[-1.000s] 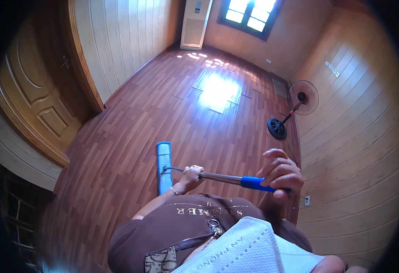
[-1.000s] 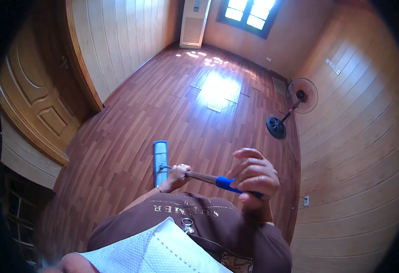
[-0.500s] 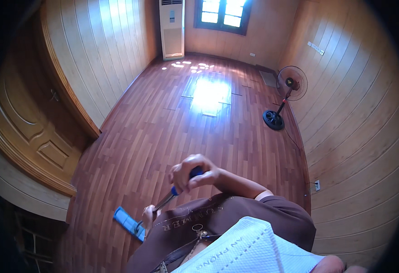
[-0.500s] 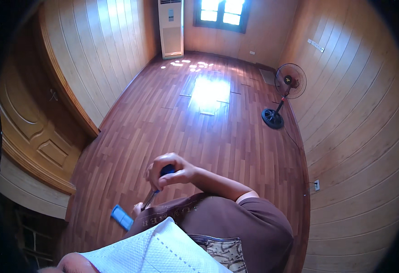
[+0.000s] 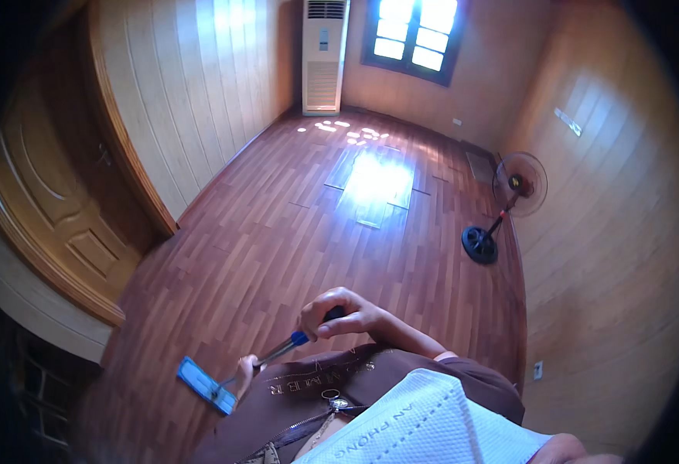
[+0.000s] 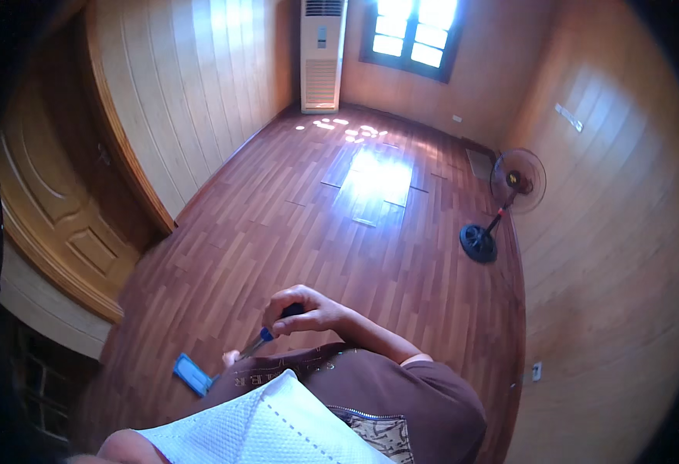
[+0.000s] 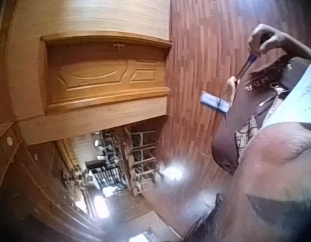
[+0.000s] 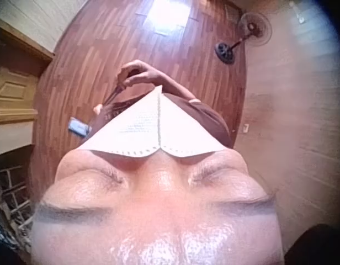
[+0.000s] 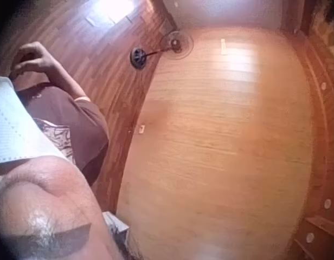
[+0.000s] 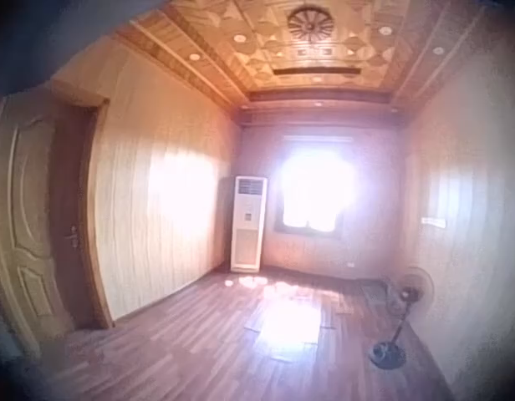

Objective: Mopping a large wooden floor using a flat mop.

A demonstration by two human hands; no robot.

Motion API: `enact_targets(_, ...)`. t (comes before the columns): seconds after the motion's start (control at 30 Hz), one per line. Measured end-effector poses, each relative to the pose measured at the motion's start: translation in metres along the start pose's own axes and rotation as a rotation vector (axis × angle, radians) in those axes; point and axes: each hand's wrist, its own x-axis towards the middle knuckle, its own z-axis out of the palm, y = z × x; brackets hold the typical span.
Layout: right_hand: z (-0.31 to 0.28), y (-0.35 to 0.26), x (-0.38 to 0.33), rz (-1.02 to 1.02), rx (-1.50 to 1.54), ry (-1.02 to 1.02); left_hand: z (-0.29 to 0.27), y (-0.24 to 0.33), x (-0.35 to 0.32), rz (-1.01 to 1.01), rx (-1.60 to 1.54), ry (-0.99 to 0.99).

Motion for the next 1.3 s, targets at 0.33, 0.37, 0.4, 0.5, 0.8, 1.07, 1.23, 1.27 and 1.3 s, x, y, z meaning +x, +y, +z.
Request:
enact_targets(0.33, -0.046, -0.127, -0.051, -0.284, -0.508, -0.069, 0.009, 0.247, 0.129, 0.3, -0.131, -0.184)
enact_targets(0.37, -0.043, -0.137, -0.055, -0.277, -0.587, -0.104, 0.014, 0.258, 0.142, 0.406, -0.104, -0.179)
enact_targets(0.4, -0.041, -0.146, -0.06, -0.27, -0.669, -0.137, 0.024, 0.265, 0.153, 0.515, -0.076, -0.174)
enact_targets(0.5, -0.036, -0.156, -0.067, -0.239, -0.791, -0.26, 0.048, 0.284, 0.161, 0.478, -0.162, -0.243)
enact_targets(0.8, -0.036, -0.177, -0.071, -0.263, -0.939, -0.174, 0.091, 0.379, 0.217, 0.746, -0.134, -0.644)
enact_targets(1.07, -0.029, -0.164, -0.06, -0.186, -1.156, 0.157, 0.074, 0.393, 0.244, 0.914, -0.078, -0.801)
enact_targets(1.23, -0.034, -0.157, -0.049, -0.11, -1.218, 0.232, 0.063, 0.39, 0.265, 0.875, -0.055, -0.788)
enact_targets(1.27, -0.04, -0.151, -0.049, -0.112, -1.195, 0.221, 0.067, 0.379, 0.27, 0.862, -0.07, -0.729)
enact_targets(1.3, -0.046, -0.145, -0.046, -0.126, -1.141, 0.222, 0.071, 0.368, 0.275, 0.847, -0.084, -0.67)
